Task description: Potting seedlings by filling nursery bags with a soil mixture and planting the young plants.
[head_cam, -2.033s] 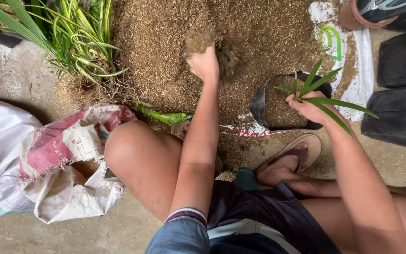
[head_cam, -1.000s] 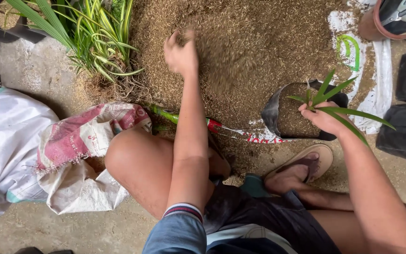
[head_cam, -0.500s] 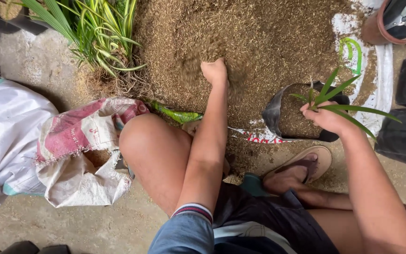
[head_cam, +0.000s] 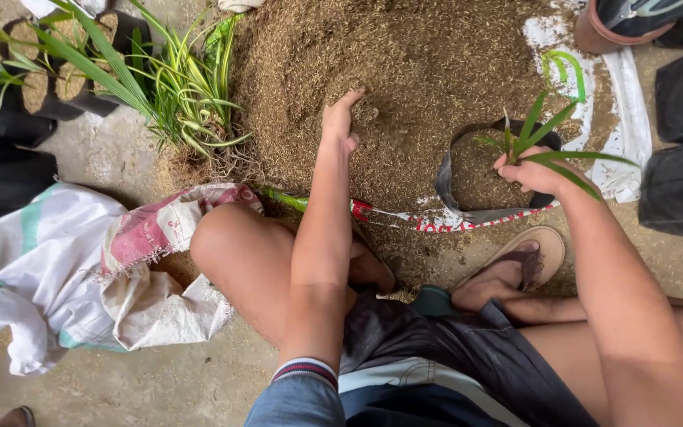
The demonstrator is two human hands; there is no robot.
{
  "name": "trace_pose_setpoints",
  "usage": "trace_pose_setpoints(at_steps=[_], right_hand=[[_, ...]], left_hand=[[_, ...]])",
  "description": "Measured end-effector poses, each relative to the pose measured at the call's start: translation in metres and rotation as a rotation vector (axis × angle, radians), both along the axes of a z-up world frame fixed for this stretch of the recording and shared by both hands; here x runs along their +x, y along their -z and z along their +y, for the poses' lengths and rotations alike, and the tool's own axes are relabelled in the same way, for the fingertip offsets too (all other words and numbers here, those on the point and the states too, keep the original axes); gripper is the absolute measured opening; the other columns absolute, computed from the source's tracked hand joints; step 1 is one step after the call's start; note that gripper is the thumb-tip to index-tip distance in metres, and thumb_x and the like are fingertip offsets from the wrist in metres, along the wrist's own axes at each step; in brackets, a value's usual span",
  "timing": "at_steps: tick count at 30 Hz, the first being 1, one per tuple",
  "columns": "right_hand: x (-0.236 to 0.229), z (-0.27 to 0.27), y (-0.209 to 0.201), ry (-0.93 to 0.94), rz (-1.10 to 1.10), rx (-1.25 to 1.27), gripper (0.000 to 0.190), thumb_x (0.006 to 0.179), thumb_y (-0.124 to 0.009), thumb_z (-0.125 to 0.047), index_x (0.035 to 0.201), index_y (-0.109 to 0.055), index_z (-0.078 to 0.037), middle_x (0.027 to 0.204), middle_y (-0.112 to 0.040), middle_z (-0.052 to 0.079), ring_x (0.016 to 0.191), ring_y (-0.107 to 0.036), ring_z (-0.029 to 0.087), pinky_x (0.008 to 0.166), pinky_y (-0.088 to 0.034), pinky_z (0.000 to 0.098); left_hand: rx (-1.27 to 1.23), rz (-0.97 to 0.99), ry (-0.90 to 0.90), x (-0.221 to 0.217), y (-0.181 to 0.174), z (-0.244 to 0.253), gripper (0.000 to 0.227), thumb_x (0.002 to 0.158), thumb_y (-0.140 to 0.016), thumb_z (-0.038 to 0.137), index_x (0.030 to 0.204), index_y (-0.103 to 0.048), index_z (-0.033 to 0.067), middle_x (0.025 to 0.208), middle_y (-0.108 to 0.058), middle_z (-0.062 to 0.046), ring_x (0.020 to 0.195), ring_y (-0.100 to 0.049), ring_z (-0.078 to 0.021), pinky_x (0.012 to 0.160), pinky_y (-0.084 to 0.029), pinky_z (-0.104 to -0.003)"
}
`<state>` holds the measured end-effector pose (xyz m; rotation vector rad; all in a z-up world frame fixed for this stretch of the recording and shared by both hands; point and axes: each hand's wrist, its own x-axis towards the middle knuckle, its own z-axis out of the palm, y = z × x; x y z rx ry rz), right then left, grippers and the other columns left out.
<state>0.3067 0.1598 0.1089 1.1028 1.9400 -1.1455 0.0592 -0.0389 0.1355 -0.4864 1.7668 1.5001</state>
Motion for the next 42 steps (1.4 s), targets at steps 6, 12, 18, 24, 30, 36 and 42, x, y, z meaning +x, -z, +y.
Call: trace_pose_setpoints(at_steps=[6, 12, 18, 24, 30, 36, 42], right_hand=[[0.009, 0.012, 0.033, -0.134, 0.128, 0.101, 0.055, 0.101, -0.059, -0.039, 0.141, -0.062, -0.001, 0.118, -0.074, 0.026, 0.096, -0.075, 0.039, 0.091, -0.051, 0.056], [0.003, 0.004, -0.005, -0.085, 0.054, 0.0, 0.042, 0.108, -0.048, -0.036, 0.139, -0.058, -0.01, 0.131, -0.067, 0.019, 0.11, -0.068, 0.037, 0.109, -0.047, 0.0559], [0.003, 0.008, -0.003, -0.068, 0.054, -0.005, 0.037, 0.107, -0.052, -0.025, 0.142, -0.058, -0.015, 0.139, -0.061, 0.015, 0.106, -0.067, 0.035, 0.104, -0.05, 0.0513], [0.005, 0.019, 0.018, -0.12, 0.11, 0.052, 0.03, 0.105, -0.054, -0.025, 0.133, -0.063, -0.015, 0.134, -0.062, 0.014, 0.117, -0.059, 0.032, 0.102, -0.046, 0.0478], [0.006, 0.021, 0.026, -0.149, 0.164, 0.074, 0.021, 0.104, -0.057, -0.024, 0.121, -0.064, -0.013, 0.114, -0.066, 0.015, 0.085, -0.062, 0.031, 0.076, -0.049, 0.0469], [0.007, 0.022, 0.026, -0.158, 0.152, 0.07, 0.021, 0.103, -0.057, -0.028, 0.119, -0.065, -0.016, 0.104, -0.066, 0.014, 0.078, -0.062, 0.03, 0.071, -0.049, 0.0455], [0.006, 0.025, 0.03, -0.148, 0.161, 0.07, 0.022, 0.103, -0.058, -0.027, 0.119, -0.066, -0.015, 0.113, -0.068, 0.013, 0.079, -0.065, 0.031, 0.074, -0.049, 0.0462]], left_hand=[[0.44, 0.189, -0.244, -0.049, 0.153, -0.007, 0.046, 0.075, -0.087, 0.005, 0.115, -0.066, -0.0062, 0.104, -0.067, -0.026, 0.09, -0.071, -0.0394, 0.07, -0.063, -0.053], [0.18, 0.036, 0.035, 0.014, 0.027, 0.022, 0.061, 0.068, -0.079, 0.027, 0.125, -0.07, 0.0072, 0.17, -0.022, -0.01, 0.158, -0.008, -0.0299, 0.119, -0.002, -0.067], [0.142, 0.083, 0.272, 0.063, 0.012, 0.044, 0.033, 0.076, -0.076, 0.025, 0.106, -0.078, 0.0117, 0.168, -0.032, -0.012, 0.158, -0.014, -0.0332, 0.117, 0.0, -0.071], [0.342, -0.038, 0.449, 0.105, 0.032, 0.064, 0.052, 0.08, -0.072, 0.011, 0.129, -0.058, 0.0028, 0.123, -0.068, -0.017, 0.113, -0.066, -0.0313, 0.101, -0.056, -0.047], [0.1, -0.037, 0.518, 0.148, 0.039, 0.076, 0.093, 0.077, -0.072, 0.017, 0.154, -0.024, -0.0018, 0.146, -0.056, -0.024, 0.141, -0.048, -0.0363, 0.124, -0.024, -0.054], [0.128, -0.115, 0.374, 0.154, 0.06, 0.086, 0.099, 0.084, -0.064, 0.009, 0.16, -0.001, 0.0019, 0.156, -0.036, -0.029, 0.146, -0.037, -0.0374, 0.121, -0.029, -0.052], [0.053, 0.028, 0.484, 0.153, 0.065, 0.093, 0.09, 0.092, -0.057, 0.013, 0.16, 0.0, 0.0024, 0.16, -0.032, -0.025, 0.148, -0.033, -0.0352, 0.121, -0.026, -0.053]])
